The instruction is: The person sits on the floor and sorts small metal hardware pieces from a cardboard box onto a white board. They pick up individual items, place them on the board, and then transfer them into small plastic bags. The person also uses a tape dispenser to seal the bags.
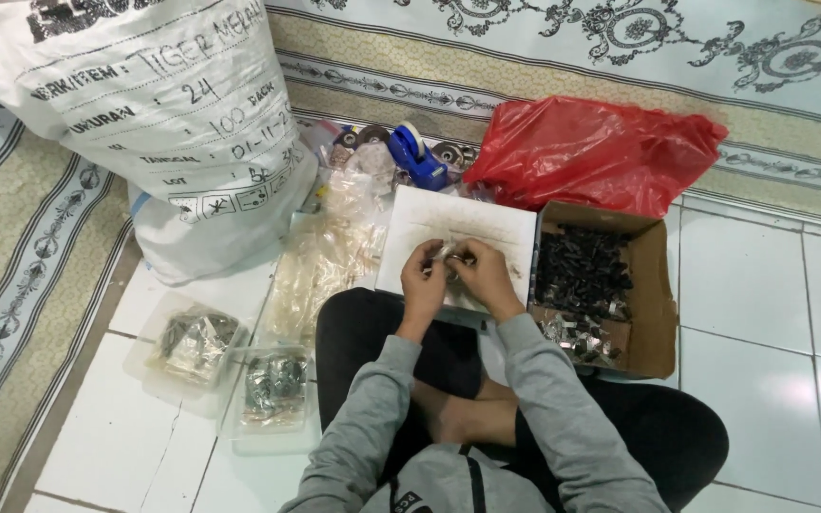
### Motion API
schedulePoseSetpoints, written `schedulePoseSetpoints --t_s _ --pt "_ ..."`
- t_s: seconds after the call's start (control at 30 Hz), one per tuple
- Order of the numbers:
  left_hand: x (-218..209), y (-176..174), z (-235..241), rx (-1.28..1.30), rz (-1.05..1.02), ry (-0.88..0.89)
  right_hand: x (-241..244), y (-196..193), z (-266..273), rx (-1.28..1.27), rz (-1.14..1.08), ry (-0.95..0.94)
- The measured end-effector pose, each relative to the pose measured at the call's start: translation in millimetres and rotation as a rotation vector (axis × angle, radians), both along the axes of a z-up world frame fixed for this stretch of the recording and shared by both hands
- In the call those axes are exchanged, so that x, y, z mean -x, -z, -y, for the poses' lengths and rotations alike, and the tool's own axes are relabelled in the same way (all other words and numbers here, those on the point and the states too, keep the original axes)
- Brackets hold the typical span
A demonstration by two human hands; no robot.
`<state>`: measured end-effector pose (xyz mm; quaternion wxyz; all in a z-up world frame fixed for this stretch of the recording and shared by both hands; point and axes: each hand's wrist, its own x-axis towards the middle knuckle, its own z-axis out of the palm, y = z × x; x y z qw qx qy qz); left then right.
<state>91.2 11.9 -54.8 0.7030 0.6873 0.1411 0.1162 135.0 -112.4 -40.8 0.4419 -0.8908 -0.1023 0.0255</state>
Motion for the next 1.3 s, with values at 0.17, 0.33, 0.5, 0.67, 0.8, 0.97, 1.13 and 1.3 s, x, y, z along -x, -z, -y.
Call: schedulePoseSetpoints --t_s 0.17,0.33,0.5,0.67,0.8,0.97,1.13,1.3 --pt "9.7 -10.4 11.5 -0.165 -0.109 0.024 1.8 -13.2 -0.6 0.111 0.031 0.1" --pt "4.4 -0.3 15.7 -0.263 -0.111 0.013 -2.2 -26.2 0.0 0.155 -0.084 0.245" --pt "-11.1 2.2 -3.4 -0.34 -0.038 -0.066 -13.1 -43.8 12.7 -0.271 -0.469 0.159" --pt "-8.1 -32.4 -16.7 -0.365 -0.05 -0.012 -29.4 -16.7 18.6 -0.307 -0.336 0.163" --pt "-12.1 -49.6 -26.5 -0.461 0.02 -0.023 -22.8 -35.6 3.0 -0.378 -0.102 0.188" --pt "-6.1 -37.5 -38.9 -0.432 -0.016 -0.031 -13.2 -32.4 11.0 -0.471 0.018 0.165" --pt "-7.1 -52.5 -47.3 -0.344 0.005 -0.072 -1.6 -20.9 13.9 0.014 -0.118 0.19" --pt "-19.0 1.5 -53.3 -0.379 -0.077 -0.033 15.2 -14.2 -7.5 0.403 -0.075 -0.073"
